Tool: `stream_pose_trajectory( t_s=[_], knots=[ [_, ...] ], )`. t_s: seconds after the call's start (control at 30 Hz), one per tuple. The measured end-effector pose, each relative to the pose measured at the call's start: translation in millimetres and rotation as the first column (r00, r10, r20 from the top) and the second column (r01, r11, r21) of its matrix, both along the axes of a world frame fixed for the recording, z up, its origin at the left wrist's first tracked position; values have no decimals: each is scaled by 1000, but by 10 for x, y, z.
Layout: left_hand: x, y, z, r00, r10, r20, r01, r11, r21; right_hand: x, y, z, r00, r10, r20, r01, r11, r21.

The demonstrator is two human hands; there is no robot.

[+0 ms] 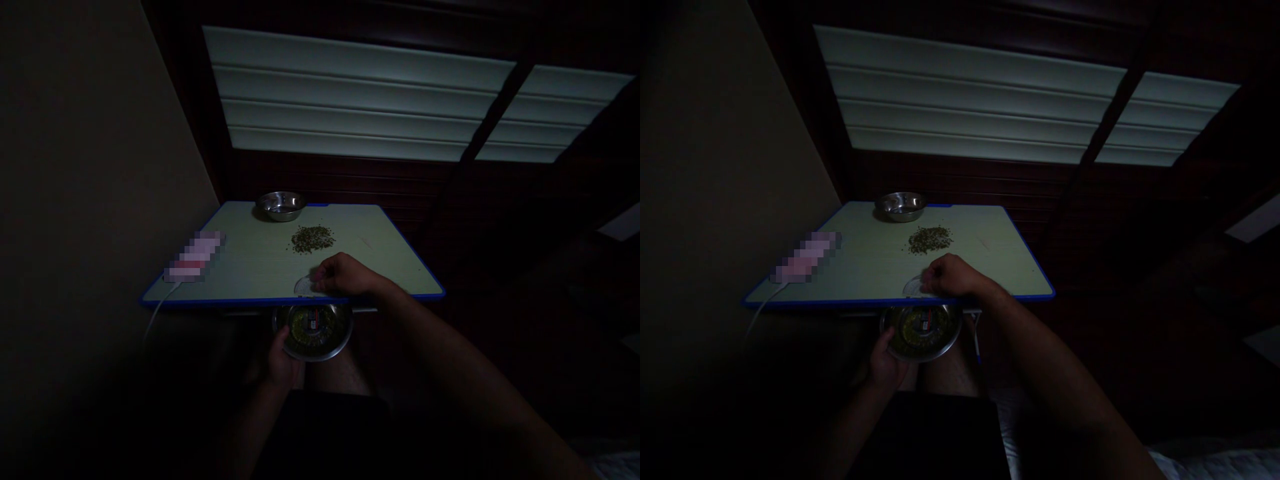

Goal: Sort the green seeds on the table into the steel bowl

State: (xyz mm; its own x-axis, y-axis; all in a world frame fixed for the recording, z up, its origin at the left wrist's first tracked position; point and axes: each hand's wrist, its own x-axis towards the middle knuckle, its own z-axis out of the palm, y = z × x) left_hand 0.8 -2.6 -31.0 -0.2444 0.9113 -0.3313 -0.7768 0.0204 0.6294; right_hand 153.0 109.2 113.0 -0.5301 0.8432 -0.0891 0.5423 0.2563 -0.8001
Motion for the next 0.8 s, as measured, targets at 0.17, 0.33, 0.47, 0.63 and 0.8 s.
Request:
stream_pose_trajectory(
  t_s=[0.17,0.33,0.47,0.63,0.8],
  knots=[
    [24,-4,48,1000,19,14,-20,1000,3,4,-27,10,1000,9,-23,-9,1000,-21],
    [28,-9,74,999,12,39,-13,999,29,10,-78,13,998,14,-60,-18,997,-69],
    [33,-7,69,998,15,62,-13,1000,-27,9,-6,9,989,24,-148,-38,995,-94],
    [41,-11,65,996,-43,76,51,994,-102,-43,429,-88,927,-169,-335,215,971,105],
    [43,-16,96,987,-132,90,147,972,-186,-28,721,-244,814,-416,-406,541,797,269]
  ],
)
